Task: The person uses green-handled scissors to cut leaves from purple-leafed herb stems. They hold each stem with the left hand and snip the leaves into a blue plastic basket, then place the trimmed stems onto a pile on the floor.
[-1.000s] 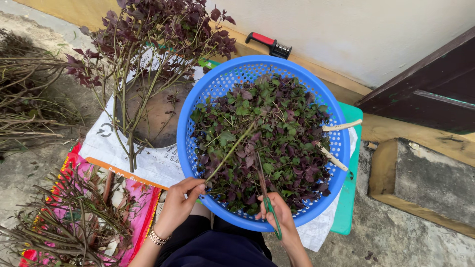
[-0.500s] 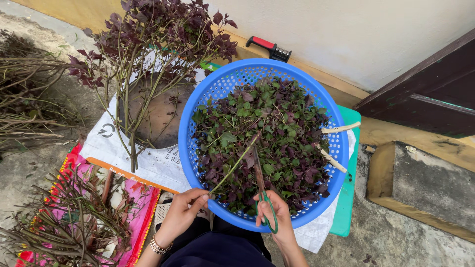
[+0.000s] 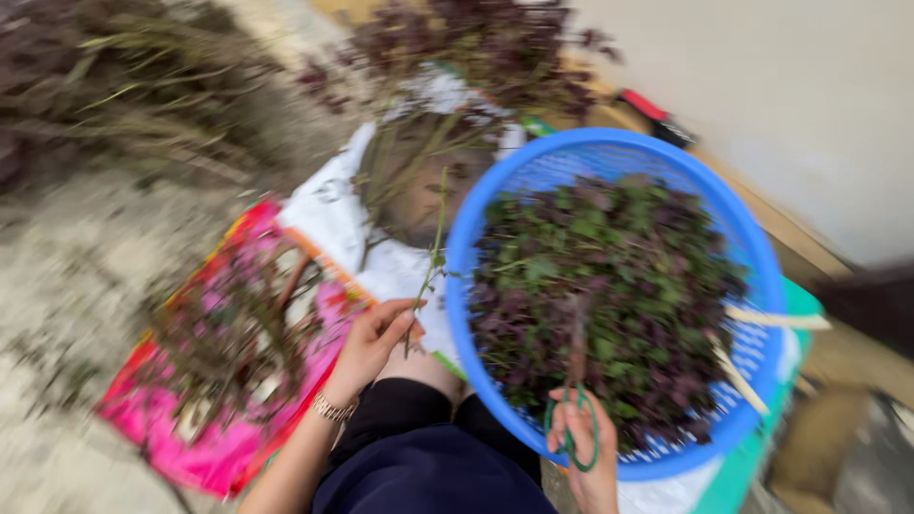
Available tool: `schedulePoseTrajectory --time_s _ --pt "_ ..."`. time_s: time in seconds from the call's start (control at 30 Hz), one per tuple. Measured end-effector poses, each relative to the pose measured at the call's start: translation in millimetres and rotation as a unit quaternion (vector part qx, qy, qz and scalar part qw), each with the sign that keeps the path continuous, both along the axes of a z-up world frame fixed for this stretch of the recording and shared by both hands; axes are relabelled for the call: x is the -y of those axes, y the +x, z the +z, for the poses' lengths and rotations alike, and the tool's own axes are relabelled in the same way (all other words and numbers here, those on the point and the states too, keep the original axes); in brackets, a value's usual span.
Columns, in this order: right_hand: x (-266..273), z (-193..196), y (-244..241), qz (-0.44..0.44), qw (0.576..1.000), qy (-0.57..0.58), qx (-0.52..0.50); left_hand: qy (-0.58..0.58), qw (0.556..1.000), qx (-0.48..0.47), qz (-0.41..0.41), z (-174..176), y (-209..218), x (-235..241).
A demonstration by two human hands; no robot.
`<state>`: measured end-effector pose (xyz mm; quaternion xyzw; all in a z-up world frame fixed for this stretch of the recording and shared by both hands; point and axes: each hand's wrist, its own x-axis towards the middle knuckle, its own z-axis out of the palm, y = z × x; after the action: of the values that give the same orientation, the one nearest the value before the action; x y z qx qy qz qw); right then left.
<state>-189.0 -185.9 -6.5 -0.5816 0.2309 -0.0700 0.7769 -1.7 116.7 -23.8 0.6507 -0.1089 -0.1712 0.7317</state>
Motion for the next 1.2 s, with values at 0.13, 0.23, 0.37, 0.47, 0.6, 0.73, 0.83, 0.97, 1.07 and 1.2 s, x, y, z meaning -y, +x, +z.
schedulePoseTrajectory --time_s 0.13,0.23,0.37,0.47,0.6,0.73,0.83,0.97,1.07,1.2 --pt "1.6 -21.2 17.7 0.041 0.998 -0.004 -0.037 0.040 0.989 0.002 0.142 -24.4 -10.9 -63.5" --pt "-0.4 -35.7 34.8 0.080 0.993 -0.021 -0.083 0.094 0.966 -0.003 0.241 -47.7 -29.1 -115.9" --pt "-5.0 -41.3 55.1 0.153 0.985 -0.035 -0.077 0.087 0.930 -0.011 0.357 -79.4 -54.7 -180.2" --pt "-9.0 -42.4 65.3 0.169 0.980 -0.055 -0.092 0.114 0.899 -0.035 0.421 -96.1 -72.1 -220.3" --pt "-4.0 -56.5 72.8 0.172 0.977 -0.066 -0.104 0.142 0.867 -0.024 0.477 -105.0 -75.3 -254.1" --pt "11.4 -77.1 72.9 0.192 0.972 -0.065 -0.123 0.147 0.862 -0.025 0.485 -93.7 -70.4 -265.8" --pt "21.2 -85.9 64.9 0.192 0.974 -0.062 -0.108 0.134 0.875 -0.037 0.463 -73.1 -68.6 -256.0" --pt "9.8 -76.4 45.0 0.195 0.980 -0.032 0.012 0.098 0.932 -0.036 0.347 -35.9 -51.1 -203.2" --pt "-1.9 -59.5 39.7 0.179 0.980 -0.066 0.051 0.098 0.967 0.000 0.234 -10.0 -34.4 -143.6" --pt "-12.5 -26.8 22.8 0.113 0.989 -0.086 0.044 0.116 0.984 0.067 0.118 18.0 -16.0 -71.4"
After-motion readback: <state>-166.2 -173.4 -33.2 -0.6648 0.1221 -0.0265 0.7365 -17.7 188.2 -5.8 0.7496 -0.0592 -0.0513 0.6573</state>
